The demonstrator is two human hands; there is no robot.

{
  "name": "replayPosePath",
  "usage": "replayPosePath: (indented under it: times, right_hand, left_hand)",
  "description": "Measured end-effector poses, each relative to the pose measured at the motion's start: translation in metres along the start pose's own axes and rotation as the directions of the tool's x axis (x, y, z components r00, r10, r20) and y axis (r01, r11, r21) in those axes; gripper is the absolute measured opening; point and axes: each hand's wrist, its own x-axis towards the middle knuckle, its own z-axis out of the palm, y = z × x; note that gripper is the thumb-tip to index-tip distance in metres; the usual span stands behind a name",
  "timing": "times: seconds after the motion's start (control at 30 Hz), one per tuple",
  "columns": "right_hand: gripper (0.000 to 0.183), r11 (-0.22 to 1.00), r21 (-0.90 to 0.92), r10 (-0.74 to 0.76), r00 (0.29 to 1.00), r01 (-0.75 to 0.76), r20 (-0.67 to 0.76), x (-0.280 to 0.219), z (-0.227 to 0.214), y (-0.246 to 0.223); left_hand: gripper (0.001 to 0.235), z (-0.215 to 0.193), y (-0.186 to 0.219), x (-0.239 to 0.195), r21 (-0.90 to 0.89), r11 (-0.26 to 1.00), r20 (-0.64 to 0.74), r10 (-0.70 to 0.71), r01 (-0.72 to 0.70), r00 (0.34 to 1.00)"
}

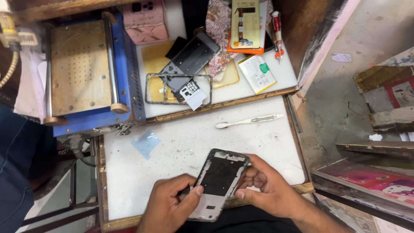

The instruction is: The person cleans the back of a disassembled smartphone using a cloth and a small tool. They wipe the surface repeatedly, remove residue, and compare the device to a new battery and another phone case before continuing to clean.

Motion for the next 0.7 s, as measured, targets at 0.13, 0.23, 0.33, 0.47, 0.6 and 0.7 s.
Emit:
replayPosePath:
  times: [0.13, 0.23, 0.33, 0.47, 0.6, 0.7]
  right_hand:
    - [0.065, 0.998, -0.008, -0.061, 0.994, 0.062, 0.09, 0.008, -0.012, -0.012]
    - [0.057, 0.963, -0.207, 0.175, 0.984, -0.173, -0.007, 0.02, -0.012, -0.001]
    - [0.036, 0.98, -0.025, 0.191, 0.973, -0.196, -0.131, 0.031, -0.001, 0.02]
    - [0.035, 0.959, 0.064, 0.282, 0.939, -0.275, -0.197, 0.032, 0.003, 0.041]
    - [0.026, 0.968, -0.028, 0.237, 0.951, -0.248, -0.197, 0.03, 0.001, 0.051]
    - [0.022, 0.969, -0.111, 0.198, 0.964, -0.22, -0.176, 0.028, -0.001, 0.053]
  left_hand:
    - [0.017, -0.014, 0.018, 0.022, 0.245, 0.969, 0.165, -0.009, -0.033, 0.986]
    - [0.021, -0.014, 0.021, 0.032, 0.505, 0.851, 0.077, 0.123, -0.145, 0.989]
    - [0.033, -0.004, 0.014, 0.034, 0.667, 0.722, -0.154, 0.373, -0.183, 0.915]
    - [0.04, 0.022, -0.007, 0.034, 0.476, 0.856, -0.23, 0.342, -0.201, 0.911]
    - [0.015, 0.065, -0.028, 0.047, 0.49, 0.838, -0.308, 0.423, -0.24, 0.852]
    - [0.013, 0.084, -0.032, 0.051, 0.445, 0.849, -0.339, 0.455, -0.285, 0.824]
